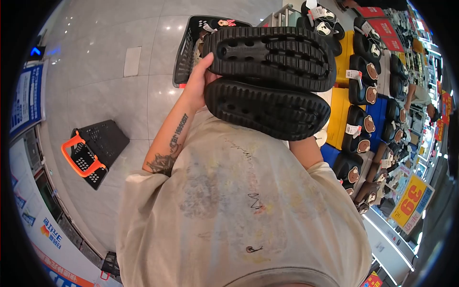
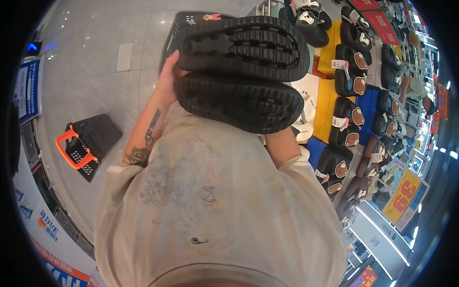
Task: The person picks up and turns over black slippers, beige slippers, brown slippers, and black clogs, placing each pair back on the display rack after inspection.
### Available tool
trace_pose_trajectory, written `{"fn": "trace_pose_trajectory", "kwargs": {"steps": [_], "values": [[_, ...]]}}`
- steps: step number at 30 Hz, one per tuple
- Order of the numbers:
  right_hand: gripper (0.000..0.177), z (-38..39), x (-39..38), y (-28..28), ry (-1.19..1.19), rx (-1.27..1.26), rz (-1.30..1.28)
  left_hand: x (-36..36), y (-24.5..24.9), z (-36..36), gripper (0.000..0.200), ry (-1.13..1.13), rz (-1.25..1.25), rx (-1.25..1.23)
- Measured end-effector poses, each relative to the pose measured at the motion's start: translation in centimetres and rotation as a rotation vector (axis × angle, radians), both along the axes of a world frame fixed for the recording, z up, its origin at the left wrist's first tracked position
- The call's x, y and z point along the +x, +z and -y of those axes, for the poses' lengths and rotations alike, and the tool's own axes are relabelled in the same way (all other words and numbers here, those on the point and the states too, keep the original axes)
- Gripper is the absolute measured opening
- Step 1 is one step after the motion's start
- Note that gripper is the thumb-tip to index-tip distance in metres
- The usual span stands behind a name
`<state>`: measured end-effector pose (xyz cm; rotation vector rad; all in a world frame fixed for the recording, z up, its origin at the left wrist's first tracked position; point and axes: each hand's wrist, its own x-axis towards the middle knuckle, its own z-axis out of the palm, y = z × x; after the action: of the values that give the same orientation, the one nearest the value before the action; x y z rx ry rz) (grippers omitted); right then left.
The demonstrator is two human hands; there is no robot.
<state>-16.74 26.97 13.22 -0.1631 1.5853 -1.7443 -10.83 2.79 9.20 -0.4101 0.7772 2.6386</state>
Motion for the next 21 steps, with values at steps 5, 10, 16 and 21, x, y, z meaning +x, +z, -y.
{"fn": "trace_pose_trajectory", "kwargs": {"steps": [5, 10, 16, 21], "values": [[0.034, 0.1, -0.1, -0.1, -0.006, -0.205, 0.336, 0.8, -0.4, -0.2, 0.056, -0.01, -0.005, -0.17], [0.034, 0.3, -0.5, 0.2, -0.051, -0.509, 0.586, -0.3, -2.1, -0.3, 0.04, 0.05, 0.068, -0.143], [0.039, 3.0, -0.8, 2.1, -0.509, 0.038, 0.004, -0.4, -1.2, 2.4, 0.05, 0.083, 0.017, -0.326], [0.051, 3.6, 0.8, 3.2, -0.394, 0.755, -0.614, -3.5, 2.1, 0.7, 0.06, -0.139, -0.078, -0.607]]}}
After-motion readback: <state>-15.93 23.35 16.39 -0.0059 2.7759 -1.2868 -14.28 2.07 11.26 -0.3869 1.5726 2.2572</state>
